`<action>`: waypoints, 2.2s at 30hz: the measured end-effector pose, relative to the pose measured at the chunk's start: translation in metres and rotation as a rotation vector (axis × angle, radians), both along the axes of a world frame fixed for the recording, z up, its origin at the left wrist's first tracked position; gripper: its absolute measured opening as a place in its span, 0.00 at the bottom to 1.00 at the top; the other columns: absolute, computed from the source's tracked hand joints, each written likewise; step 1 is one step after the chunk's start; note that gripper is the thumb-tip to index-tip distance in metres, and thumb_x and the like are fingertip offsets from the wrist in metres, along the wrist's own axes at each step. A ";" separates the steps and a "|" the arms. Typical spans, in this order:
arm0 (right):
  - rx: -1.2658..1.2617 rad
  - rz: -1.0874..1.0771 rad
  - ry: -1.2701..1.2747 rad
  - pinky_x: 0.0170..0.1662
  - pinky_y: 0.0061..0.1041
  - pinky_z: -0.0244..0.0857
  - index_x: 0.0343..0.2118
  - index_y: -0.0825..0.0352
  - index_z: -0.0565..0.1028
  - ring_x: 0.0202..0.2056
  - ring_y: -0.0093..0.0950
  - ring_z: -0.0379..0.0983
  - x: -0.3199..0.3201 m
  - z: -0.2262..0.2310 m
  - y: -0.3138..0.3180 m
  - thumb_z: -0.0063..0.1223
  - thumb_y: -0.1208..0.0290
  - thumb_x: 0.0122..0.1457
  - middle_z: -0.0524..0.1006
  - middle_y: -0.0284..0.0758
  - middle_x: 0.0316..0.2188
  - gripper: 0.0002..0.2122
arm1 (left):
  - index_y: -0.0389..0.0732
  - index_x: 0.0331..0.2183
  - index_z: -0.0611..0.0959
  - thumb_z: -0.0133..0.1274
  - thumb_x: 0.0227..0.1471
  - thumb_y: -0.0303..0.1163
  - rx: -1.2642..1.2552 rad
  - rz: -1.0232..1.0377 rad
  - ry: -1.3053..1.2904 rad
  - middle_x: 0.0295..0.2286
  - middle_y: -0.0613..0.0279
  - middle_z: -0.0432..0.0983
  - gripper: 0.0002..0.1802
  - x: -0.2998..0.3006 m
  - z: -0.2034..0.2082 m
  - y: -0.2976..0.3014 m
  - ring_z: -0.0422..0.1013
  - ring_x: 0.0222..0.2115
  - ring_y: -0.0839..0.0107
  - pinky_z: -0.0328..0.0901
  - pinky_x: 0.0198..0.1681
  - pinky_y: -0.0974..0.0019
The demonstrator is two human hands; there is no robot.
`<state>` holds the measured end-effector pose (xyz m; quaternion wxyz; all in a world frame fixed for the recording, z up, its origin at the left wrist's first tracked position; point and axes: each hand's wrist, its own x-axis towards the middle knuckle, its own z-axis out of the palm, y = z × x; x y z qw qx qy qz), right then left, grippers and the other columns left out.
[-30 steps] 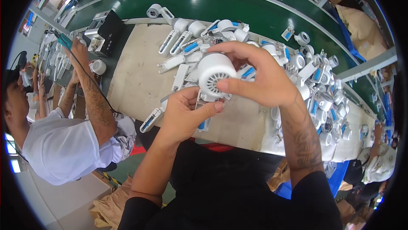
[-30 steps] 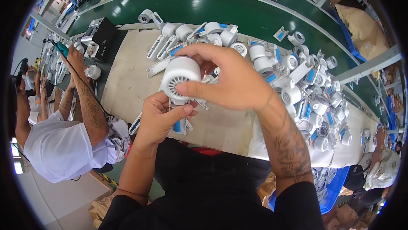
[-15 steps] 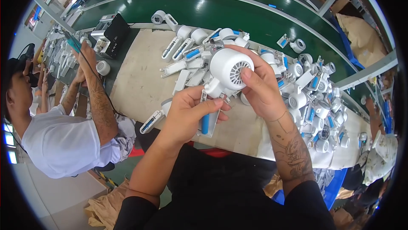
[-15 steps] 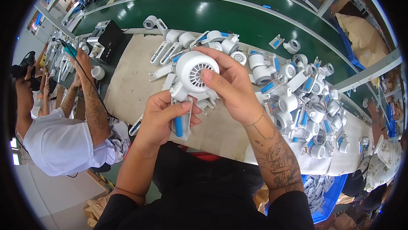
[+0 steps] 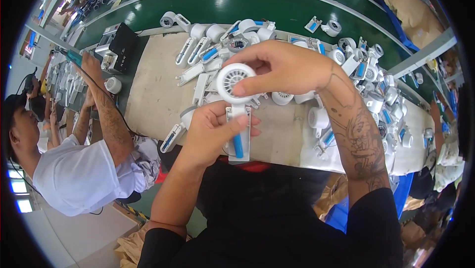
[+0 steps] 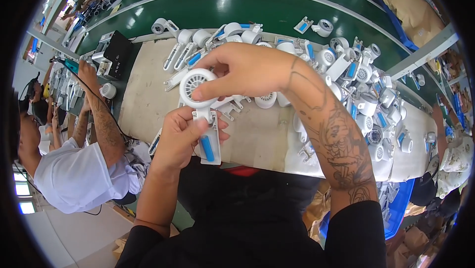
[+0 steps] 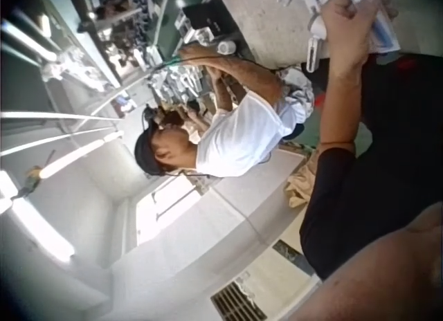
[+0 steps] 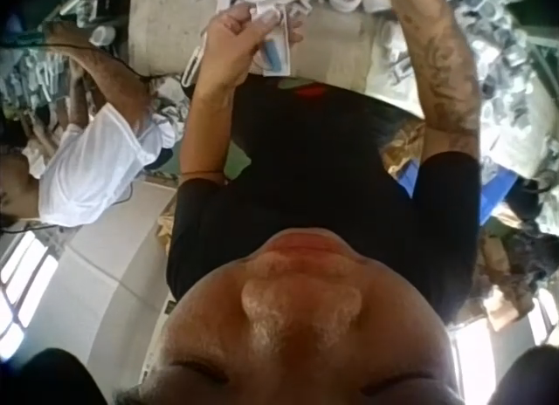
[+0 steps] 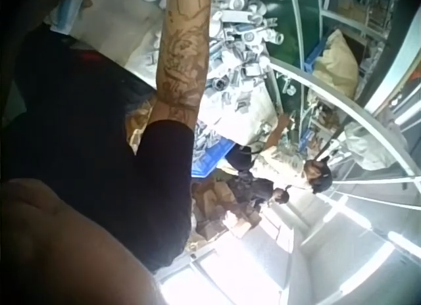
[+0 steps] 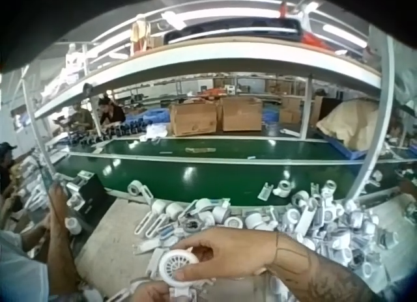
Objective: The person assembles handheld fans by connecting the fan heads to the battery handles and snapping the plastic casing covers onto each handle by hand.
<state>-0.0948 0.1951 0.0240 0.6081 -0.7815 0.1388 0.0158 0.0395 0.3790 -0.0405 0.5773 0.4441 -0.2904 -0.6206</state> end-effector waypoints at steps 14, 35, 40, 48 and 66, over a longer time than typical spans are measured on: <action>-0.971 -0.590 -0.153 0.36 0.30 0.70 0.37 0.64 0.81 0.33 0.33 0.75 0.025 -0.084 -0.032 0.62 0.70 0.52 0.79 0.36 0.32 0.09 | 0.33 0.48 0.80 0.60 0.55 0.29 0.051 0.543 -0.218 0.44 0.56 0.80 0.19 0.089 -0.047 0.071 0.63 0.21 0.87 0.53 0.21 0.80; 0.804 -0.717 -0.367 0.31 0.22 0.74 0.44 0.66 0.74 0.27 0.21 0.78 0.036 -0.074 0.085 0.55 0.75 0.63 0.80 0.30 0.31 0.08 | 0.32 0.53 0.73 0.40 0.63 0.43 -0.273 0.659 0.360 0.47 0.55 0.77 0.27 0.078 -0.064 0.030 0.73 0.35 0.71 0.67 0.42 0.68; 1.084 -0.836 -0.421 0.25 0.19 0.67 0.43 0.61 0.74 0.21 0.18 0.74 0.046 -0.097 0.120 0.55 0.69 0.65 0.79 0.26 0.31 0.06 | 0.34 0.54 0.73 0.39 0.66 0.43 -0.288 0.684 0.377 0.46 0.59 0.77 0.25 0.036 -0.032 0.001 0.71 0.34 0.75 0.66 0.40 0.67; 0.949 -0.902 -0.394 0.28 0.19 0.66 0.40 0.64 0.74 0.22 0.18 0.73 0.043 -0.098 0.123 0.57 0.66 0.64 0.80 0.30 0.30 0.08 | 0.35 0.54 0.73 0.49 0.65 0.34 -0.283 0.699 0.150 0.43 0.66 0.77 0.20 0.018 -0.030 -0.006 0.67 0.29 0.83 0.64 0.33 0.78; -0.168 -0.132 0.135 0.32 0.33 0.70 0.22 0.69 0.80 0.24 0.35 0.78 0.055 -0.085 0.058 0.45 0.49 0.66 0.77 0.39 0.16 0.26 | 0.35 0.32 0.84 0.61 0.55 0.37 0.051 0.411 -0.925 0.21 0.69 0.77 0.13 0.168 -0.058 0.000 0.69 0.23 0.84 0.62 0.24 0.71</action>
